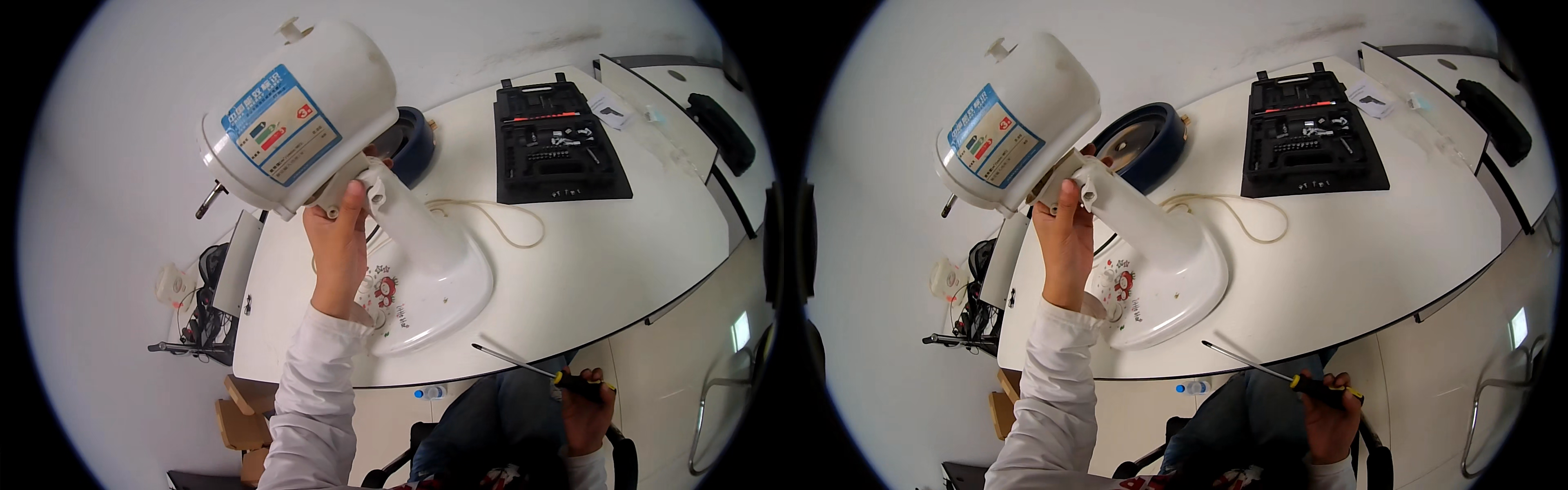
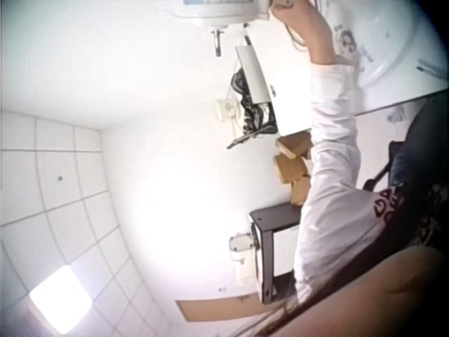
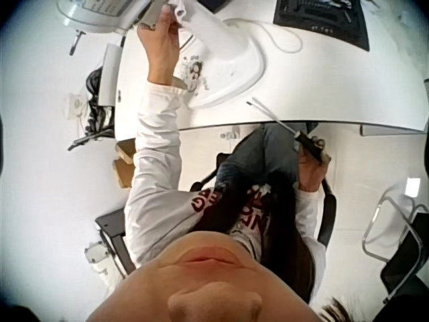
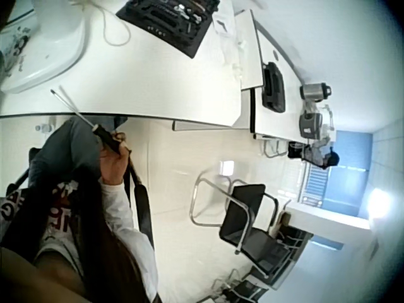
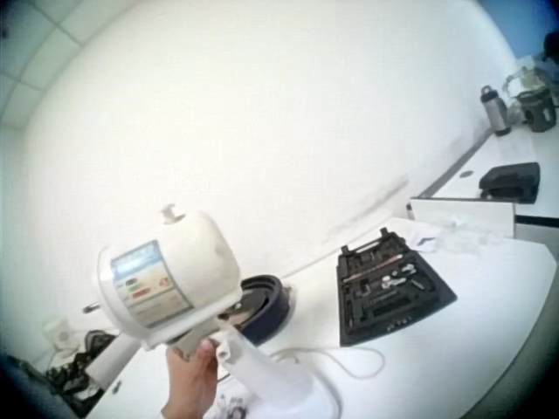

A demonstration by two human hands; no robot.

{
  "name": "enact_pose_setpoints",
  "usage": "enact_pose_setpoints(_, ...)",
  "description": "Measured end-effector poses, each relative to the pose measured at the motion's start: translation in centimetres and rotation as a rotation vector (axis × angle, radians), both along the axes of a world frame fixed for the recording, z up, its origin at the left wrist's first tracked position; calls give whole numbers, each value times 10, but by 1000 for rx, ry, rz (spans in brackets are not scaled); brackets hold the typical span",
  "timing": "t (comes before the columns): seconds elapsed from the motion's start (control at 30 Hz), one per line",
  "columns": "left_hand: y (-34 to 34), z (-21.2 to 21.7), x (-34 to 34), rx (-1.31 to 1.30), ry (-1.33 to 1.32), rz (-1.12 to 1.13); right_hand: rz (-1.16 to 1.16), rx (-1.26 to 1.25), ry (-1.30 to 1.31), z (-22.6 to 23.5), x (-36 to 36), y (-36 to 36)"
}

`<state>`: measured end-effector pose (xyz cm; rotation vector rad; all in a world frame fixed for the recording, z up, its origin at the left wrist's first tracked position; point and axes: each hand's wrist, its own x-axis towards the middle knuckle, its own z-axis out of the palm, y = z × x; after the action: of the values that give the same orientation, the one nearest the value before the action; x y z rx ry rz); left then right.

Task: The person uses a screwdriver to remove screws from the base of a white appliance, then flips it over to continue unscrewing the bottom panel. The appliance is handled and rotated to access different screw locations.

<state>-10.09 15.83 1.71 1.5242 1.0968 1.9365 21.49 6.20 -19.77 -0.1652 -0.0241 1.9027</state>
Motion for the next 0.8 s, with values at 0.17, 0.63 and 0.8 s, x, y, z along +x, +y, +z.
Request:
enact_pose_setpoints(0.17,-4,5,3,7,19,22,-19,-29,13,-4,3,-1)
enact_pose_setpoints(0.63,-19,15,-2,126,-76,114,-11,-47,-22,-8,5,3)
enact_pose_setpoints(0.8,-35,29,-2,54,-164,155,14,-55,-55,-7,3,2)
